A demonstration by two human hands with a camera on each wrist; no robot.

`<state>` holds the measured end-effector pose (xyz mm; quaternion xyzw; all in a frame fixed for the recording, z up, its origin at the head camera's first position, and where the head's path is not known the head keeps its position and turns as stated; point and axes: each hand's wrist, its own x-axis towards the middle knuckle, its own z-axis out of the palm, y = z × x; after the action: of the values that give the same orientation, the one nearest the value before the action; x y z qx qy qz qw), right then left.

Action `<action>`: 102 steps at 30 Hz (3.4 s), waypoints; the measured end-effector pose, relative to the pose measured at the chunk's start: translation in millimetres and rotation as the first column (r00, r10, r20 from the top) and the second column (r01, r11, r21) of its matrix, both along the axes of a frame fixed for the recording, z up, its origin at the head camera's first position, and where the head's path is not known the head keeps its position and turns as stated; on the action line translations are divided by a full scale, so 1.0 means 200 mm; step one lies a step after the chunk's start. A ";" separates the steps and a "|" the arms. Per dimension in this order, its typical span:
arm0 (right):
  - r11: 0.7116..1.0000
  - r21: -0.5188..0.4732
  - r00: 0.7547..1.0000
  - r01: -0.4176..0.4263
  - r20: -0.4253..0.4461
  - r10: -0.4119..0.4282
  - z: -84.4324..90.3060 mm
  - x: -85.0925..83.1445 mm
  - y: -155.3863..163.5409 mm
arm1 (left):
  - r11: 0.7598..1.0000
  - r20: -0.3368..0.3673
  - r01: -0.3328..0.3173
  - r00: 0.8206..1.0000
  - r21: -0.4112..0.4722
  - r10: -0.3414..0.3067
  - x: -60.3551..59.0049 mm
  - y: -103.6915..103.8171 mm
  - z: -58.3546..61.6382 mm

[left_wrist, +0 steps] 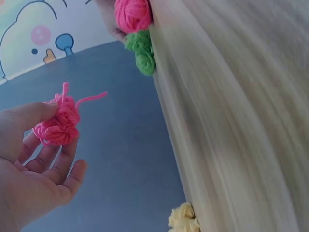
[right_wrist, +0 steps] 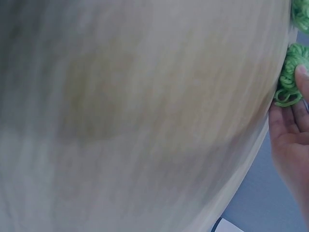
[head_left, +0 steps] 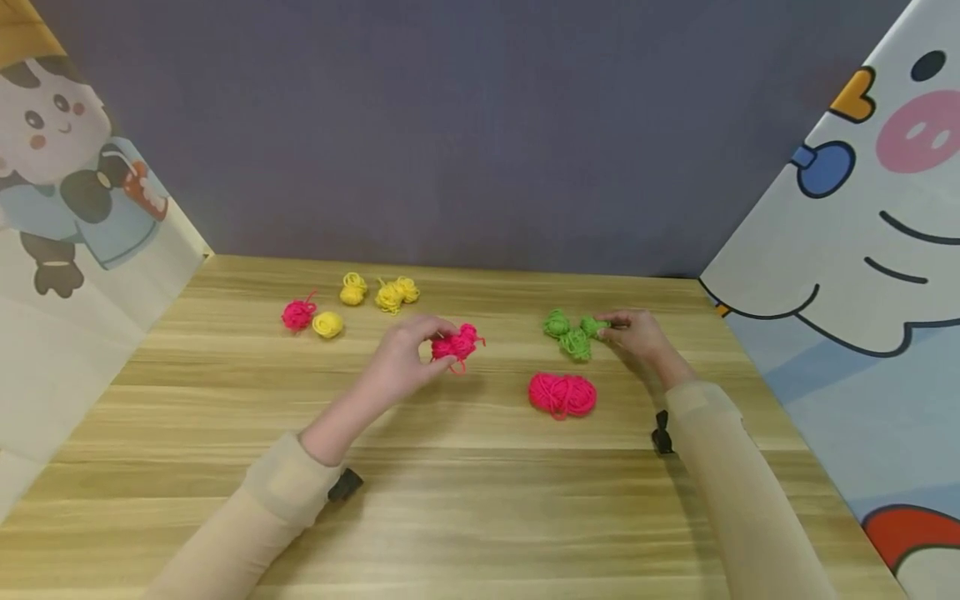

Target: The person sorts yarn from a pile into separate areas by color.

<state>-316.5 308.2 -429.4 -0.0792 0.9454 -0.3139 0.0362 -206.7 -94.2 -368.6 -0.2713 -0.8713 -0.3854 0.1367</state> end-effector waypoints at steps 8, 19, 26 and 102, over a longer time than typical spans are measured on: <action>1.000 -0.014 1.000 0.005 0.012 -0.005 0.01 0.00 0.00 | 0.994 -0.052 0.110 0.993 0.022 -0.109 0.03 0.09 -0.02; 1.000 -0.006 0.999 0.017 0.045 -0.017 -0.01 -0.01 0.01 | 0.979 -0.004 0.202 0.979 0.004 -0.202 0.08 0.21 -0.04; 1.000 -0.011 0.999 0.018 0.030 -0.018 -0.01 0.00 0.00 | 0.972 0.021 0.233 0.972 -0.027 -0.232 0.10 0.27 -0.07; 1.000 -0.022 1.000 -0.005 0.016 0.006 0.01 0.01 -0.01 | 0.869 0.230 0.428 0.897 -0.248 -0.377 0.03 0.49 -0.20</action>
<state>-314.7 305.9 -428.0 -0.0797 0.9415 -0.3246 0.0437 -199.7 4.2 -408.1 -0.4299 -0.8509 -0.2947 -0.0652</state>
